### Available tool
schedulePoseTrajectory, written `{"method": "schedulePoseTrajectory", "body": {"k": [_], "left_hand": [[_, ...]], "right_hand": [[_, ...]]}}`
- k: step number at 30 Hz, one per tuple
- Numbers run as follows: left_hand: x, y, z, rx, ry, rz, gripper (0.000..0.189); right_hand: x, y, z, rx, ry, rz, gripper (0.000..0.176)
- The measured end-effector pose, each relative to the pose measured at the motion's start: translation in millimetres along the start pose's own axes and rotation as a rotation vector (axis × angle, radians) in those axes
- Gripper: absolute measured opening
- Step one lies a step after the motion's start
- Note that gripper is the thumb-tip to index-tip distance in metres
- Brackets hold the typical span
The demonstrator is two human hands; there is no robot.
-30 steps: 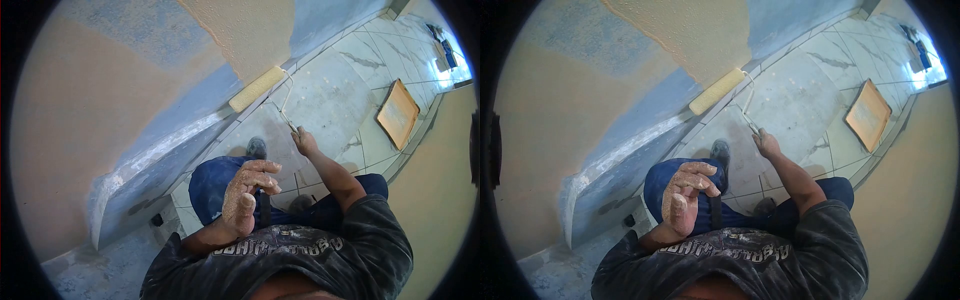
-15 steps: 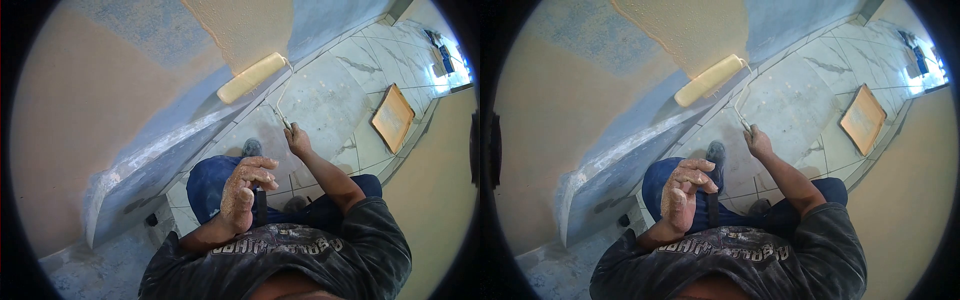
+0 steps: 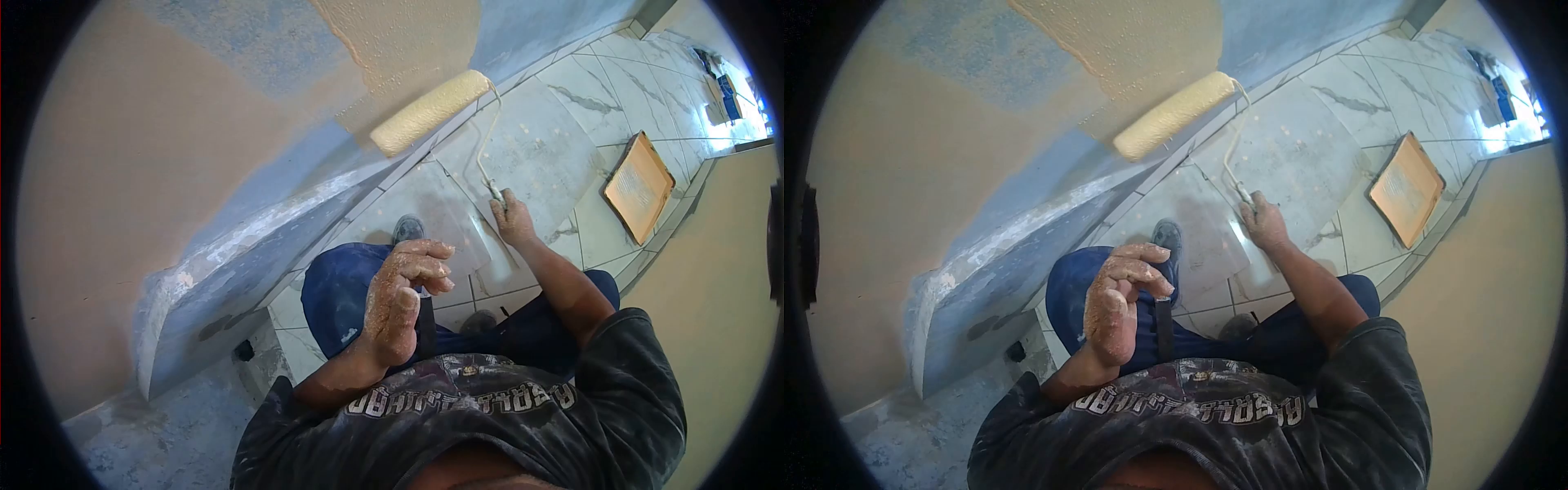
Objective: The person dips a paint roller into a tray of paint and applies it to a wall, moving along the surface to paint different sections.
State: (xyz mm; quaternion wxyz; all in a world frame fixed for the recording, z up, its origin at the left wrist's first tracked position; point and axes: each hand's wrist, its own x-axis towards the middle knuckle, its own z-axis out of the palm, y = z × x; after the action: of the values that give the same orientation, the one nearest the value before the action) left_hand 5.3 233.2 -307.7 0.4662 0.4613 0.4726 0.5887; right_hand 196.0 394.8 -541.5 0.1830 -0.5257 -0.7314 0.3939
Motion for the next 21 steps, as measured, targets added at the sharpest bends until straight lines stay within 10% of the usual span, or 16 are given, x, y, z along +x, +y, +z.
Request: {"method": "schedulePoseTrajectory", "body": {"k": [21], "left_hand": [[-3, 0, -5, 0.005, -0.089, -0.024, 0.058]], "right_hand": [[18, 102, 37, -0.214, -0.200, 0.161, 0.044]]}}
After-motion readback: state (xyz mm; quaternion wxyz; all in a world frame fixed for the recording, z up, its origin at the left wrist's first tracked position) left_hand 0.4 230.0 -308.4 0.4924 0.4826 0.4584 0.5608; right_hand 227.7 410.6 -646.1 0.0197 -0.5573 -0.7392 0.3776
